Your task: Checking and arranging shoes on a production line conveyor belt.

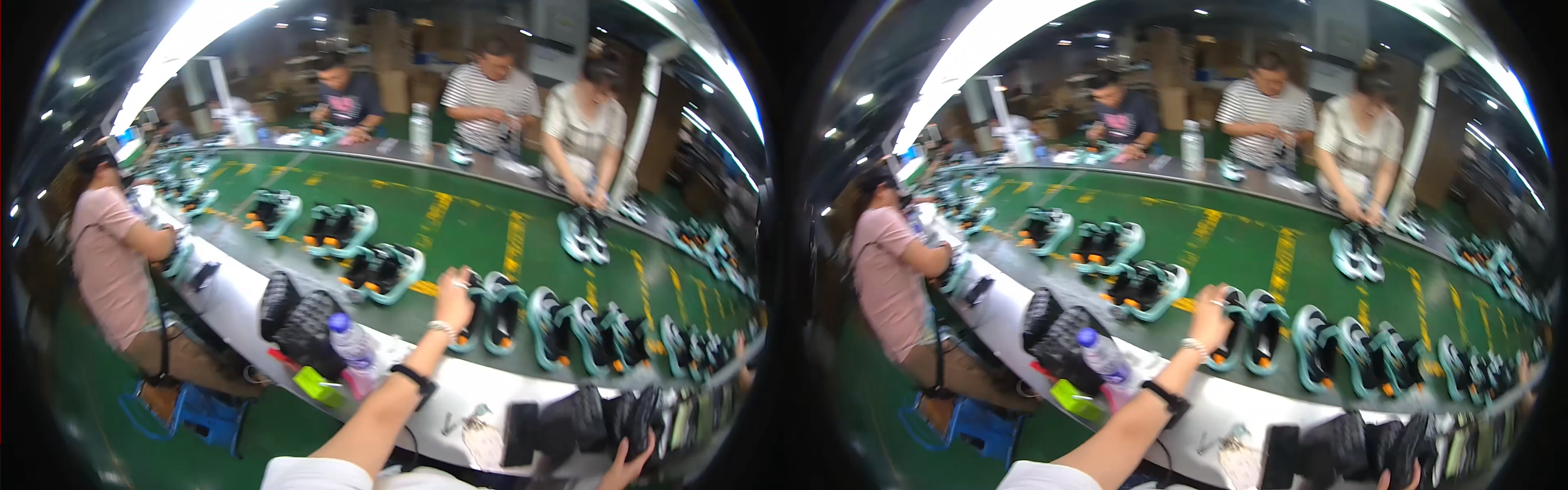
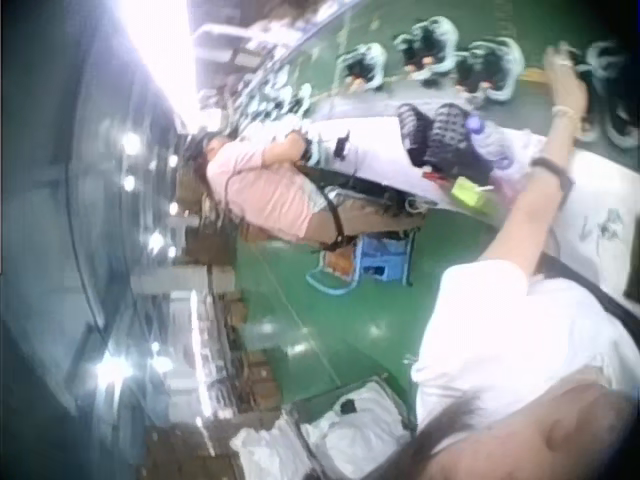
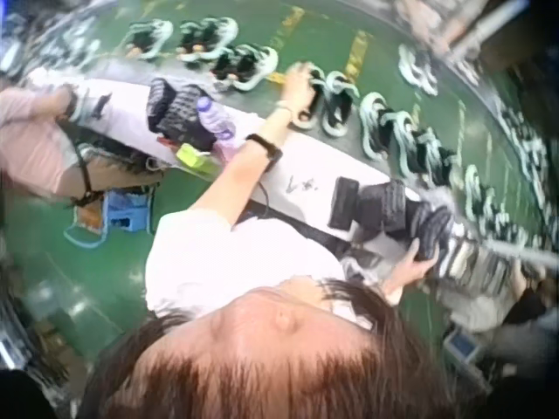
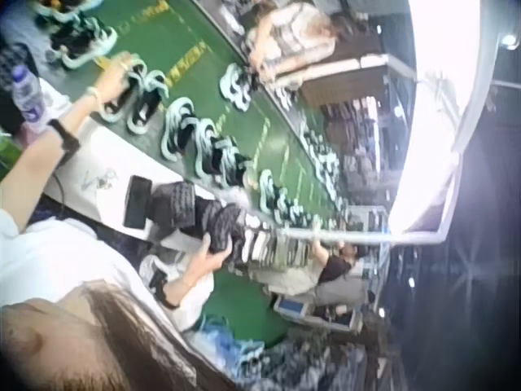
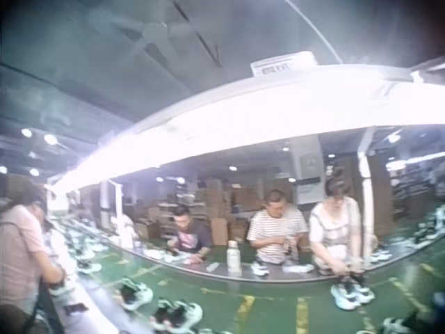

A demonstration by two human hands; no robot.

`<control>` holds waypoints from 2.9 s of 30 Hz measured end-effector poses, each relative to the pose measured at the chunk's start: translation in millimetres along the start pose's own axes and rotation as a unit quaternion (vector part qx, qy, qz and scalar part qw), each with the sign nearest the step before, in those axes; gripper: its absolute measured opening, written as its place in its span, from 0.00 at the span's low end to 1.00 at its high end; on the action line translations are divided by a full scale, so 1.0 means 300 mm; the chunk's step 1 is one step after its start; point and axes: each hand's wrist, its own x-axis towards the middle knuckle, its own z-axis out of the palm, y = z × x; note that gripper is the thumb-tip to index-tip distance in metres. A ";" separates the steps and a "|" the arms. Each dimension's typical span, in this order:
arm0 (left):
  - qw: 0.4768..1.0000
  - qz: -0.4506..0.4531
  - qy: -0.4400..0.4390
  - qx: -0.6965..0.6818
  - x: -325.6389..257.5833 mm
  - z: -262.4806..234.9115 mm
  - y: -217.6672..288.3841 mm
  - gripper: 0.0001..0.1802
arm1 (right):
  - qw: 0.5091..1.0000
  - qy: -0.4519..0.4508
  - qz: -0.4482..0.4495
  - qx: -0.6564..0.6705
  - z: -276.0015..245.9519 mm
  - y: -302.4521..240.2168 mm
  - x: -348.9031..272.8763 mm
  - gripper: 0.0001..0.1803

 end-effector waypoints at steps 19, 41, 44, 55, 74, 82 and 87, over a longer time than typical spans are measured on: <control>0.954 0.056 -0.262 0.137 -0.188 -0.042 0.043 0.15 | 0.845 -0.412 -0.270 -0.206 1.138 -0.467 0.065 0.26; 0.937 0.037 -0.328 0.115 -0.134 -0.046 0.078 0.24 | 0.909 -0.404 -0.103 0.005 1.366 -0.305 -0.028 0.11; 0.935 0.042 -0.317 0.156 -0.133 -0.035 0.066 0.17 | 0.867 -0.426 -0.011 0.257 0.964 -0.529 -0.049 0.09; 0.975 0.045 -0.214 0.035 0.165 -0.079 0.404 0.21 | 0.936 -0.152 0.029 0.315 -0.180 -0.157 0.069 0.19; 0.816 0.273 -0.498 0.102 0.657 1.356 1.236 0.32 | 0.887 0.284 0.362 0.044 -0.669 0.442 -0.080 0.12; 0.786 0.394 -0.475 -0.021 0.740 1.236 1.025 0.33 | 0.924 0.181 0.314 0.117 -0.599 0.655 -0.005 0.13; 0.882 0.203 -0.415 -0.098 0.554 0.401 1.091 0.24 | 0.950 0.176 0.228 0.122 -0.511 0.540 0.060 0.13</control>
